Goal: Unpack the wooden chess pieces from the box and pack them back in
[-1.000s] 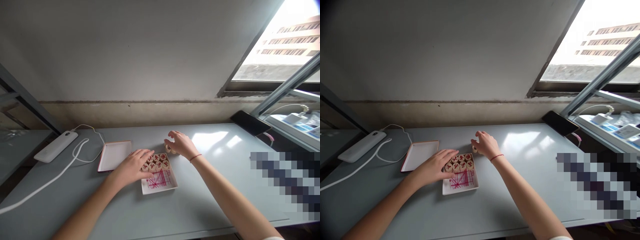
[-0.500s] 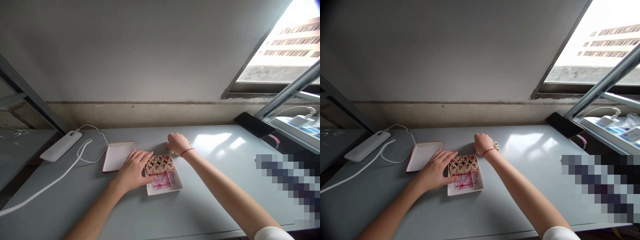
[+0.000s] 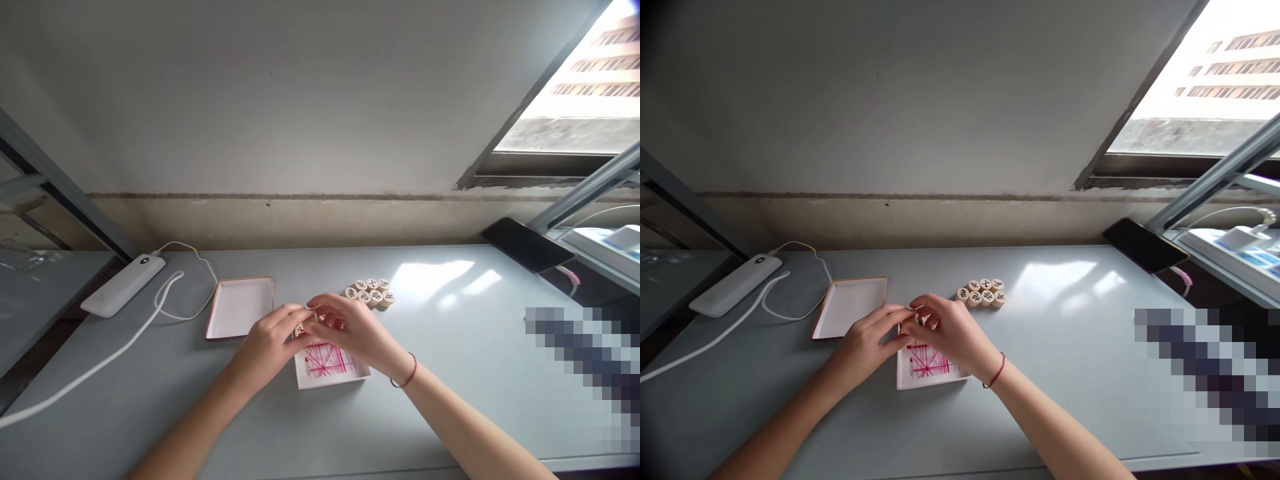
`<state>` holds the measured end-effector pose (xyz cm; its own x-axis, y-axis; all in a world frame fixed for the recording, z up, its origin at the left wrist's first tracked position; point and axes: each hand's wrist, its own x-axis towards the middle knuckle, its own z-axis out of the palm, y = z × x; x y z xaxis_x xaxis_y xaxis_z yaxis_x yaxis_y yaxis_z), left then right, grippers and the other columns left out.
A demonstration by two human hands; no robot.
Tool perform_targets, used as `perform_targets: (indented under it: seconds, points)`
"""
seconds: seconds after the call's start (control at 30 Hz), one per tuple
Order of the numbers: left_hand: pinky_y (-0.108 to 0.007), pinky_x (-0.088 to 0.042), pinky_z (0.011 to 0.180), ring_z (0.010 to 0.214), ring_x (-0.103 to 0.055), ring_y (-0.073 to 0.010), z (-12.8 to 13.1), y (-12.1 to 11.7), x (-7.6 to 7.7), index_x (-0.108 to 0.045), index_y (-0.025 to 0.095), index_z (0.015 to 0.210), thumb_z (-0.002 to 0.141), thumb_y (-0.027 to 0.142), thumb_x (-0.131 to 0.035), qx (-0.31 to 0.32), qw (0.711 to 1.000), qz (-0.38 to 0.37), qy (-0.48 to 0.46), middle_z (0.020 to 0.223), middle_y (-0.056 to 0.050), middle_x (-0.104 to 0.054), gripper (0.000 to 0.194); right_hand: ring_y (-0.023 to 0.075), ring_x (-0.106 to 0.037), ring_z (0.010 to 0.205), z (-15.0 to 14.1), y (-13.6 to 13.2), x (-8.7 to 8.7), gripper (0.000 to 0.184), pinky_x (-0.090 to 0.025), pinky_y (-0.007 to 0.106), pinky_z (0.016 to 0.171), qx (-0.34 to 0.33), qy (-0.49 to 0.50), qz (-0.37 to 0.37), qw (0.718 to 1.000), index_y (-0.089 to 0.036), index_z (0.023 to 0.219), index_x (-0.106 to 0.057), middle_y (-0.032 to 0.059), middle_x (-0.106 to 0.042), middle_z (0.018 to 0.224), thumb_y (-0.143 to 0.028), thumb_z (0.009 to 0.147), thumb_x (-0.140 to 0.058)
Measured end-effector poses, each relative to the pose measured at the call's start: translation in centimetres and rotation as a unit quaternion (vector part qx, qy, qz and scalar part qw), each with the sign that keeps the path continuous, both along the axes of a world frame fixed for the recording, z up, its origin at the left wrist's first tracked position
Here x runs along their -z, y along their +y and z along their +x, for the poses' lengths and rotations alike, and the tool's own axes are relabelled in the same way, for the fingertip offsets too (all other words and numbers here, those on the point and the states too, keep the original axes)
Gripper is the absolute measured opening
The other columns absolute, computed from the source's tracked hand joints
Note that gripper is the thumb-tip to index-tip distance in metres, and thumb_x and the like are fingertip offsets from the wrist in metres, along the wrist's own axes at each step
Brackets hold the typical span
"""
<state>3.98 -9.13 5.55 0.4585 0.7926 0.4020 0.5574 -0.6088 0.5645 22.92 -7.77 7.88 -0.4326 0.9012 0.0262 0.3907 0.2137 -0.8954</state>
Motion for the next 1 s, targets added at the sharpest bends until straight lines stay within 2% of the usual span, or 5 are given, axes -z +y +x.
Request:
perform_targets:
  seconds: [0.23, 0.43, 0.6, 0.73, 1.0]
  points:
    - [-0.025, -0.051, 0.077, 0.087, -0.061, -0.0139, -0.7, 0.2, -0.5, -0.059, 0.021, 0.081, 0.079, 0.015, -0.065, 0.072, 0.994, -0.069, 0.044, 0.094, 0.000, -0.063, 0.009, 0.0156, -0.065, 0.079, 2.3, 1.3, 1.5, 0.028, -0.055, 0.027, 0.065, 0.075, 0.065, 0.008, 0.995, -0.018, 0.097, -0.060, 0.0083, -0.068, 0.096, -0.041, 0.082, -0.062]
    - [-0.030, -0.047, 0.080, 0.087, -0.057, -0.0167, -0.4, 0.2, 0.2, -0.057, 0.020, 0.069, 0.072, 0.010, -0.069, 0.119, 0.987, -0.034, 0.100, 0.090, 0.000, -0.065, 0.015, 0.0128, -0.063, 0.069, 2.4, 0.7, 0.7, 0.017, -0.054, 0.025, 0.060, 0.016, -0.006, 0.014, 1.000, -0.021, 0.096, -0.062, 0.0034, -0.066, 0.084, -0.033, 0.085, -0.058]
    - [-0.032, -0.045, 0.076, 0.083, -0.055, -0.0178, -1.2, 0.9, -0.1, -0.058, 0.020, 0.077, 0.079, 0.014, -0.059, 0.027, 0.992, 0.032, 0.119, 0.085, -0.001, -0.063, 0.007, 0.0126, -0.061, 0.081, 1.8, -0.6, 0.2, 0.022, -0.052, 0.027, 0.071, -0.111, -0.097, 0.098, 0.984, -0.024, 0.099, -0.064, 0.0046, -0.060, 0.108, -0.013, 0.083, -0.053]
    - [-0.031, -0.043, 0.074, 0.078, -0.055, -0.0173, -1.9, 1.7, -0.2, -0.055, 0.020, 0.079, 0.087, 0.015, -0.050, -0.072, 0.989, 0.074, 0.110, 0.080, 0.000, -0.062, 0.011, 0.0153, -0.058, 0.081, 1.0, -1.3, 0.6, 0.026, -0.048, 0.027, 0.069, -0.174, -0.172, 0.158, 0.957, -0.021, 0.104, -0.062, 0.0033, -0.063, 0.094, -0.009, 0.082, -0.054]
    - [-0.031, -0.044, 0.075, 0.079, -0.056, -0.0171, -1.9, 1.8, 0.5, -0.058, 0.020, 0.081, 0.087, 0.017, -0.051, -0.071, 0.988, 0.070, 0.116, 0.082, 0.000, -0.064, 0.010, 0.0173, -0.055, 0.077, 0.3, -1.5, 2.3, 0.008, -0.039, 0.028, 0.062, -0.180, -0.293, 0.282, 0.896, -0.019, 0.093, -0.060, 0.0049, -0.062, 0.091, -0.020, 0.085, -0.057]
